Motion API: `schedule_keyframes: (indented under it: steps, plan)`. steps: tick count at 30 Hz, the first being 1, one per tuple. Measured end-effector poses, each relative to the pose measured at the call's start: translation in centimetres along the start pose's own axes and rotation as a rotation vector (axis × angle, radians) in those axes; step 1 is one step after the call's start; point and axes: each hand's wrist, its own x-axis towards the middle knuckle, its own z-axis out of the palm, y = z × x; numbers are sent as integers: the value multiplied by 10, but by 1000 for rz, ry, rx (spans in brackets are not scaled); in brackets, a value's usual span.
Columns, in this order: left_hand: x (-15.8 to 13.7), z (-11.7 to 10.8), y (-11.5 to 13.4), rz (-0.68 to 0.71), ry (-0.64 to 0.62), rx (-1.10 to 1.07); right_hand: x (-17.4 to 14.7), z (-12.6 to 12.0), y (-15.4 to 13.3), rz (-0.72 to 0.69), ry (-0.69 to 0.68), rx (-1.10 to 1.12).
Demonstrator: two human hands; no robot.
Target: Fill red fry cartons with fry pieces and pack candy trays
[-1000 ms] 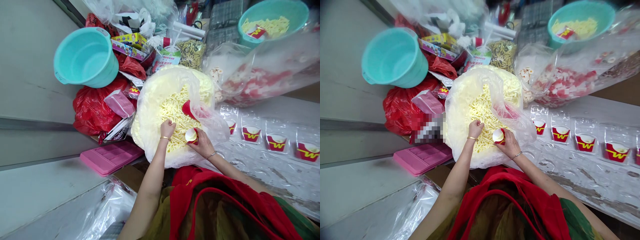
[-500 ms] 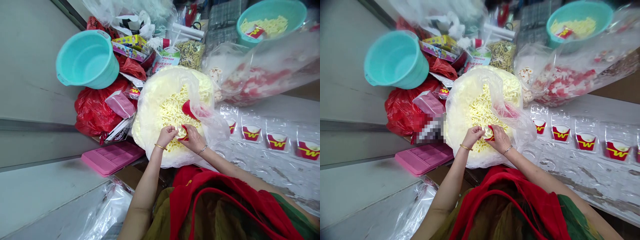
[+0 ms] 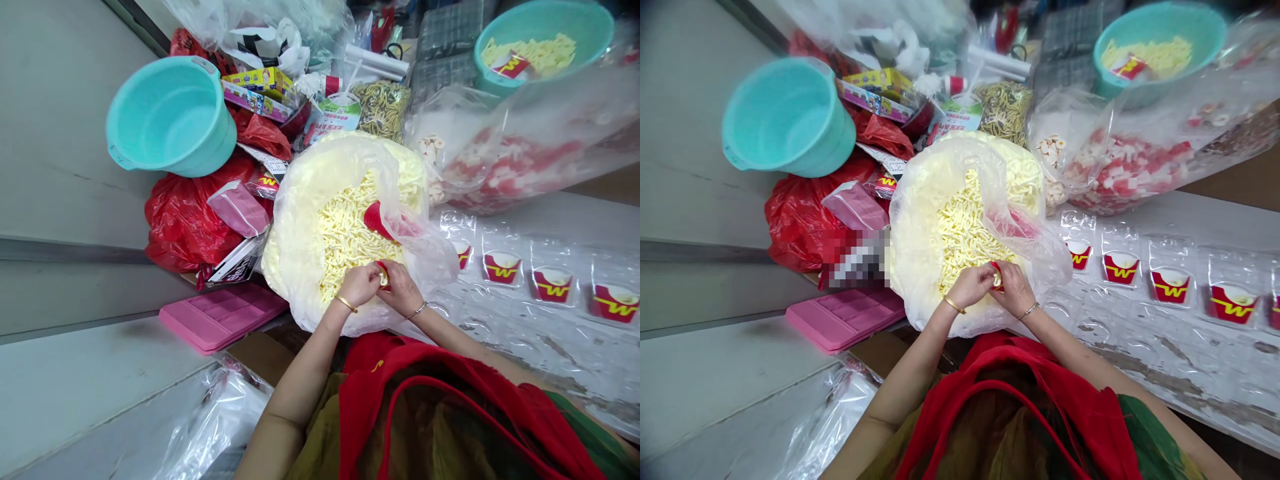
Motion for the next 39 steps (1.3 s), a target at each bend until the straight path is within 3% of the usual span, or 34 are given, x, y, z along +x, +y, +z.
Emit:
schedule_keyframes:
  steps: [2,5,8,10,13,16,19,21,25,28,30,32,34,37,39]
  plan:
    - [9,-9,-9,-46,45,-90,-3,-2,7,70,22,4]
    - [30,-19,-22,-278,273,62,-5,-3,13,132,56,8]
    - [53,-13,-27,-475,265,261,-4,-3,13,144,70,17]
    - [64,-2,-28,-522,248,295,-3,-5,12,152,72,16]
    - [66,9,-35,-501,319,201,-4,-9,12,169,63,12]
    - [56,4,-50,-417,380,-95,-5,-11,15,184,63,-1]
    - [45,-7,-63,-359,336,-428,-4,-10,18,179,64,0]
    - [41,-10,-64,-338,300,-522,-2,-8,17,171,62,9]
    - [50,6,-50,-273,317,-292,-5,-9,16,174,60,-3]
    - [61,21,-35,-314,307,57,-11,-13,18,189,64,-33]
    - [64,24,-29,-349,310,143,-14,-17,19,196,60,-44]
    - [61,19,-27,-354,326,70,-15,-20,19,197,56,-47]
    - [53,10,-25,-335,278,-140,-14,-21,16,196,54,-54]
    - [33,-5,-18,-246,43,-472,-9,-21,8,186,31,-62]
    - [18,-13,-9,-193,-41,-495,-6,-19,1,165,17,-48]
